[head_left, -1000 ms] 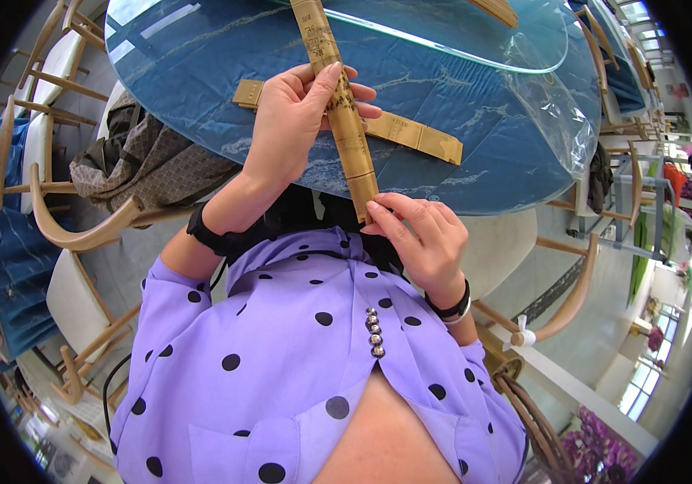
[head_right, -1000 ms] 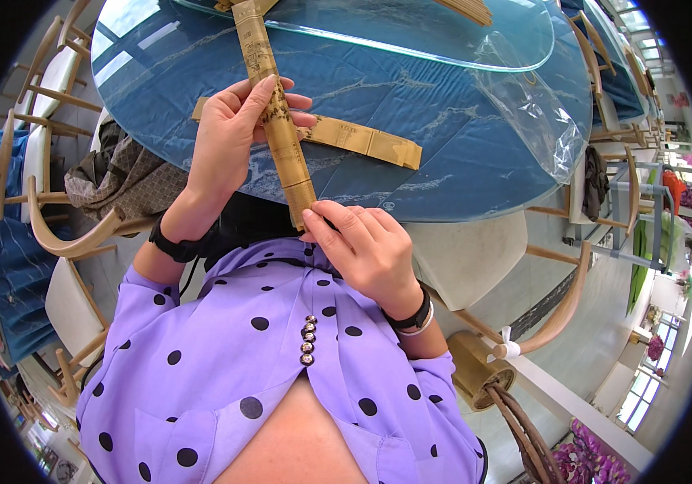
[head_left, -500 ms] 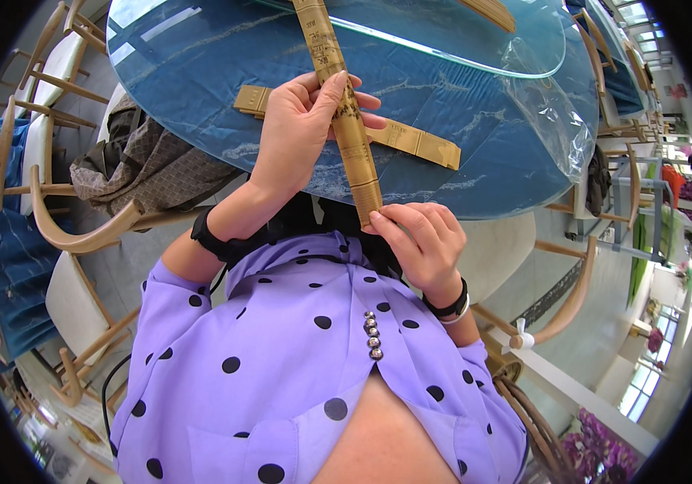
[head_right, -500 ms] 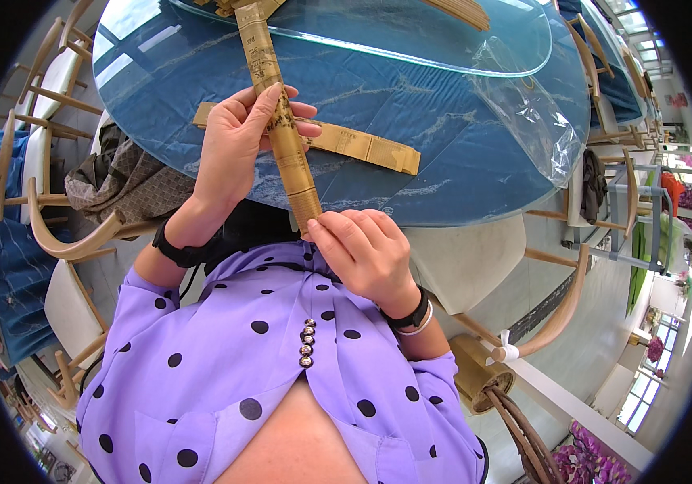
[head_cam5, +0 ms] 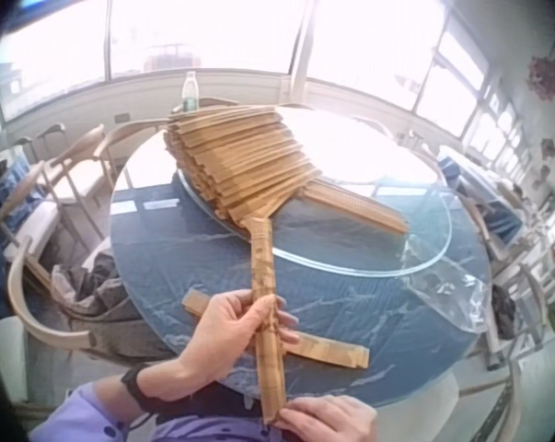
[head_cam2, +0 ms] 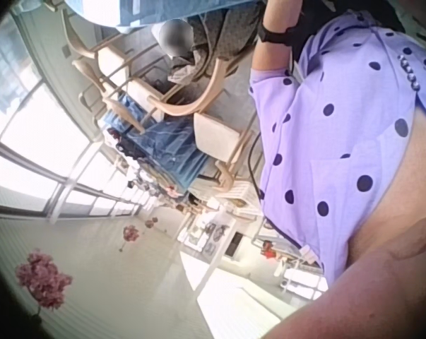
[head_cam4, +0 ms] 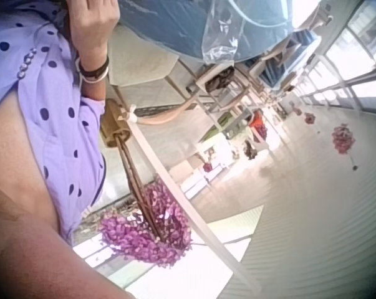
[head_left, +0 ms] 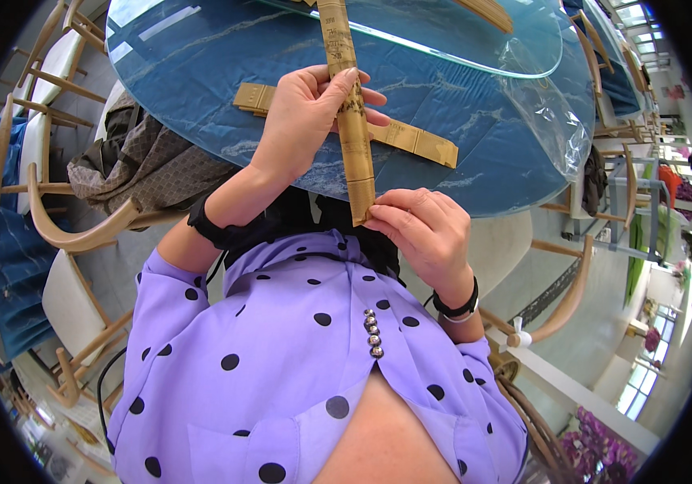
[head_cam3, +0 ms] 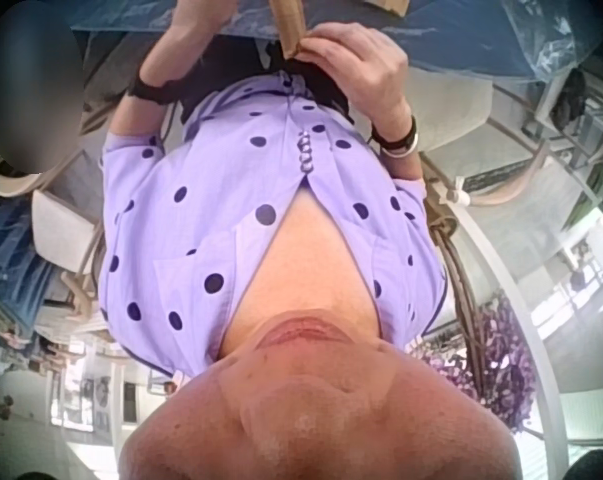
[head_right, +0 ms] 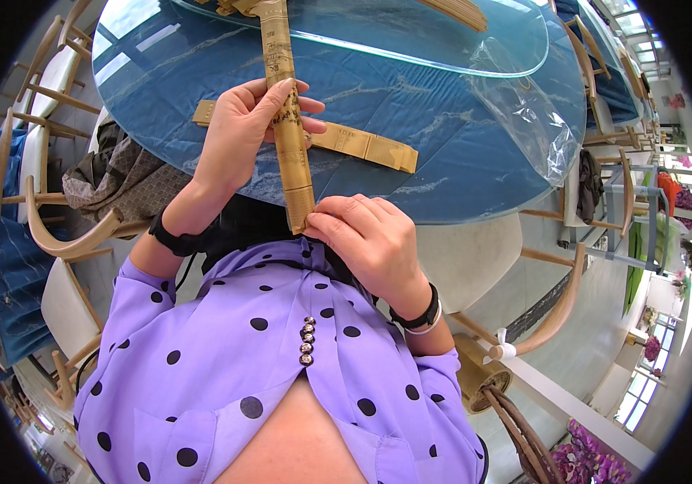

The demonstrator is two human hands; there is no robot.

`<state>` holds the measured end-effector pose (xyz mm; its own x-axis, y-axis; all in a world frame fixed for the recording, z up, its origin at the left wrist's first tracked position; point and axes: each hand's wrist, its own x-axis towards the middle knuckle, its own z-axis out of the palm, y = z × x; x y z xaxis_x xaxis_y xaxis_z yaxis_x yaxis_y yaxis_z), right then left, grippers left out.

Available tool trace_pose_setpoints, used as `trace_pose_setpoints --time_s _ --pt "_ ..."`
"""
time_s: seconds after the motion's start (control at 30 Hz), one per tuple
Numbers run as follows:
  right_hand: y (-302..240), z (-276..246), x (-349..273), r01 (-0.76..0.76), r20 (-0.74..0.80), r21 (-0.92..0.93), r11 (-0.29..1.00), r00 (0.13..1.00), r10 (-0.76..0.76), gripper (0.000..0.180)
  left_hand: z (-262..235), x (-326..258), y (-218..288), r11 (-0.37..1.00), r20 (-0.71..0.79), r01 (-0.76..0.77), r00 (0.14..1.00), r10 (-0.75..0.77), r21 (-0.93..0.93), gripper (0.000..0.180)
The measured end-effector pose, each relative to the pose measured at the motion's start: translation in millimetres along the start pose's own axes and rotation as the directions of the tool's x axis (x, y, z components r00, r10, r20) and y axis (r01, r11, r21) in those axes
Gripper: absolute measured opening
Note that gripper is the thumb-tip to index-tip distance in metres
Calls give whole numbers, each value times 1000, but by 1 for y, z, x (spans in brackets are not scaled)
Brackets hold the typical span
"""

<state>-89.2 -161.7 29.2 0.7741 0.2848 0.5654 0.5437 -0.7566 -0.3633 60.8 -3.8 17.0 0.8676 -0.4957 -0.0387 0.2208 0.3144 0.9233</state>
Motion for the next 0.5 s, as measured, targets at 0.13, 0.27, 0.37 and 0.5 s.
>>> trace_pose_setpoints --time_s 0.13,0.27,0.37,0.5 --pt "-4 -5 1 -16 65 -58 998 998 20 24 3 -5 -1 1000 7 -9 1000 9 -15 31" --pt "-8 -9 4 32 150 -155 987 989 -8 23 10 -12 -4 1000 -1 -19 1000 19 -22 30" --pt "-11 -6 4 60 153 -201 978 988 -29 23 12 -14 -3 1000 -22 4 1000 -5 -24 29" --pt "-9 -14 12 79 123 -215 973 991 -53 24 7 -11 -5 998 -14 -17 1000 17 -58 28"
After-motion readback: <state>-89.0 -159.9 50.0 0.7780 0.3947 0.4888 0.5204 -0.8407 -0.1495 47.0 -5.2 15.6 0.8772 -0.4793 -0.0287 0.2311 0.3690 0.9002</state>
